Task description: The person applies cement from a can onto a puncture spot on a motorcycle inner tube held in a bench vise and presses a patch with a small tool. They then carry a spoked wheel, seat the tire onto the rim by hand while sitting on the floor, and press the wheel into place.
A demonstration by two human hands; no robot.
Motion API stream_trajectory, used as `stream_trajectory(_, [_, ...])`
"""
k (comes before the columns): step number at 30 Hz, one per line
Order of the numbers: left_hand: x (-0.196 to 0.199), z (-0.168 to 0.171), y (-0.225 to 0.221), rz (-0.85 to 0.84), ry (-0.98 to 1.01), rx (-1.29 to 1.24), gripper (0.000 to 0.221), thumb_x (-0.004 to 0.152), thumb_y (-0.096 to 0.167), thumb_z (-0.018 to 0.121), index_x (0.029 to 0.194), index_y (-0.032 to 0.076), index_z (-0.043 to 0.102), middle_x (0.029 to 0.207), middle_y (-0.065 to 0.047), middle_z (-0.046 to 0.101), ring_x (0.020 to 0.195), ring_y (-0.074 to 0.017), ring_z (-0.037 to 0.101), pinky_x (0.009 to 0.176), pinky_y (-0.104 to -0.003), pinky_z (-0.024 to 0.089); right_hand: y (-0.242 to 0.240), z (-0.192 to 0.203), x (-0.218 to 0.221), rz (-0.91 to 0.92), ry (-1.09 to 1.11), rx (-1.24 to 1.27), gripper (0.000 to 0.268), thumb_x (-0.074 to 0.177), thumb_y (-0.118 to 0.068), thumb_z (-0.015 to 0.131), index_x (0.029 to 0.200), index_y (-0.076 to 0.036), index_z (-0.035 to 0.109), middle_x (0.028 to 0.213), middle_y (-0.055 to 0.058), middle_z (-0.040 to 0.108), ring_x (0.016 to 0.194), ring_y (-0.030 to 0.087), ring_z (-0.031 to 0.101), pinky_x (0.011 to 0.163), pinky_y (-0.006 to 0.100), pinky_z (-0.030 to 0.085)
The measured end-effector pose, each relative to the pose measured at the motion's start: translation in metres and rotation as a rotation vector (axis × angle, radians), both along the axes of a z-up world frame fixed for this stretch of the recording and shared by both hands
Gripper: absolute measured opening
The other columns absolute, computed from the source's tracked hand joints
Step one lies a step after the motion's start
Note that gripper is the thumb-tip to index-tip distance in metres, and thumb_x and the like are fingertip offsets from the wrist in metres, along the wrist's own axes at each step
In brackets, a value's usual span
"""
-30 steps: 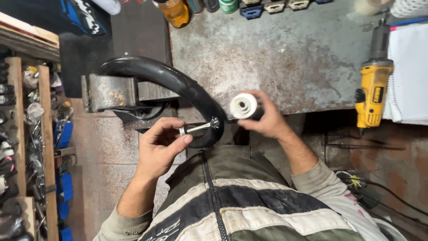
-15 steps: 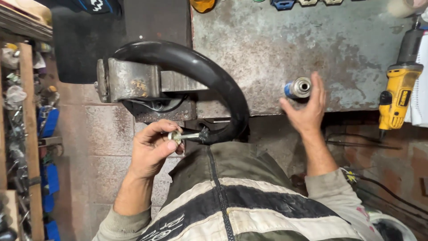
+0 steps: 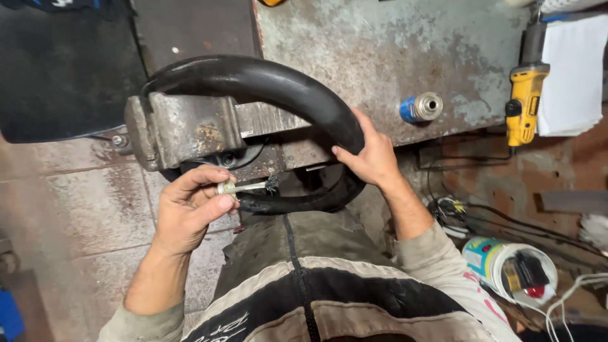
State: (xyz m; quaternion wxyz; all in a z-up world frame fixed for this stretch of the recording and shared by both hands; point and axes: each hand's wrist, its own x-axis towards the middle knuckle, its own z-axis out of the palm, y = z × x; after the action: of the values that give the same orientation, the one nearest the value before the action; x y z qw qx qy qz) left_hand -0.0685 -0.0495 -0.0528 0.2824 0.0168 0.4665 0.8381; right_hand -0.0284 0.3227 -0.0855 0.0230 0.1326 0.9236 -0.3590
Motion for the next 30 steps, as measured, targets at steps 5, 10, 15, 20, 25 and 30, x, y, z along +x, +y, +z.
stream_trajectory(5, [-0.011, 0.003, 0.008, 0.024, 0.005, -0.007, 0.034, 0.088, -0.012, 0.073, 0.12, -0.002, 0.067, 0.123, -0.014, 0.065, 0.097, -0.0202, 0.072, 0.083, -0.032, 0.062, 0.006, -0.002, 0.015, 0.039, -0.128, -0.365, 0.084, 0.078, -0.019, 0.086, 0.151, -0.004, 0.047, 0.133, 0.013, 0.069, 0.122, 0.022, 0.066, 0.105, 0.036, 0.05])
stream_trajectory(10, [-0.02, 0.006, 0.025, -0.002, 0.031, -0.075, 0.035, 0.087, -0.014, 0.073, 0.118, -0.001, 0.066, 0.129, -0.014, 0.061, 0.102, -0.0209, 0.071, 0.088, -0.032, 0.062, 0.016, -0.014, 0.017, 0.041, -0.164, -0.65, 0.078, 0.079, -0.013, 0.085, 0.148, -0.002, 0.05, 0.13, 0.005, 0.066, 0.119, 0.015, 0.06, 0.105, 0.033, 0.048])
stream_trajectory(15, [-0.03, 0.018, 0.036, 0.015, 0.043, -0.133, 0.033, 0.09, -0.014, 0.071, 0.12, -0.001, 0.065, 0.129, -0.016, 0.063, 0.103, -0.0219, 0.071, 0.091, -0.033, 0.061, 0.021, -0.016, 0.012, 0.066, -0.234, -0.772, 0.082, 0.078, -0.013, 0.085, 0.151, -0.002, 0.049, 0.126, 0.005, 0.066, 0.112, 0.013, 0.062, 0.1, 0.032, 0.052])
stream_trajectory(20, [-0.044, 0.021, 0.045, 0.045, 0.08, -0.235, 0.035, 0.089, -0.013, 0.074, 0.12, -0.002, 0.065, 0.128, -0.015, 0.064, 0.103, -0.0201, 0.07, 0.09, -0.031, 0.06, 0.024, -0.011, 0.006, 0.117, -0.27, -0.797, 0.086, 0.078, -0.018, 0.086, 0.152, -0.002, 0.046, 0.129, 0.007, 0.067, 0.117, 0.015, 0.062, 0.101, 0.033, 0.05])
stream_trajectory(25, [-0.057, 0.02, 0.061, 0.02, 0.164, -0.311, 0.033, 0.09, -0.012, 0.077, 0.119, -0.003, 0.066, 0.123, -0.014, 0.064, 0.099, -0.0141, 0.067, 0.09, -0.028, 0.057, 0.023, 0.0, 0.002, 0.086, -0.349, -0.77, 0.089, 0.074, -0.023, 0.085, 0.152, -0.005, 0.047, 0.121, 0.008, 0.071, 0.11, 0.017, 0.067, 0.097, 0.033, 0.053])
stream_trajectory(30, [-0.067, 0.025, 0.086, -0.104, 0.293, -0.384, 0.033, 0.087, -0.008, 0.08, 0.116, -0.004, 0.067, 0.121, -0.01, 0.062, 0.101, -0.0113, 0.067, 0.088, -0.025, 0.06, 0.019, 0.013, -0.003, 0.111, -0.344, -0.549, 0.088, 0.07, -0.021, 0.086, 0.15, -0.01, 0.049, 0.112, 0.009, 0.076, 0.104, 0.016, 0.073, 0.092, 0.033, 0.055])
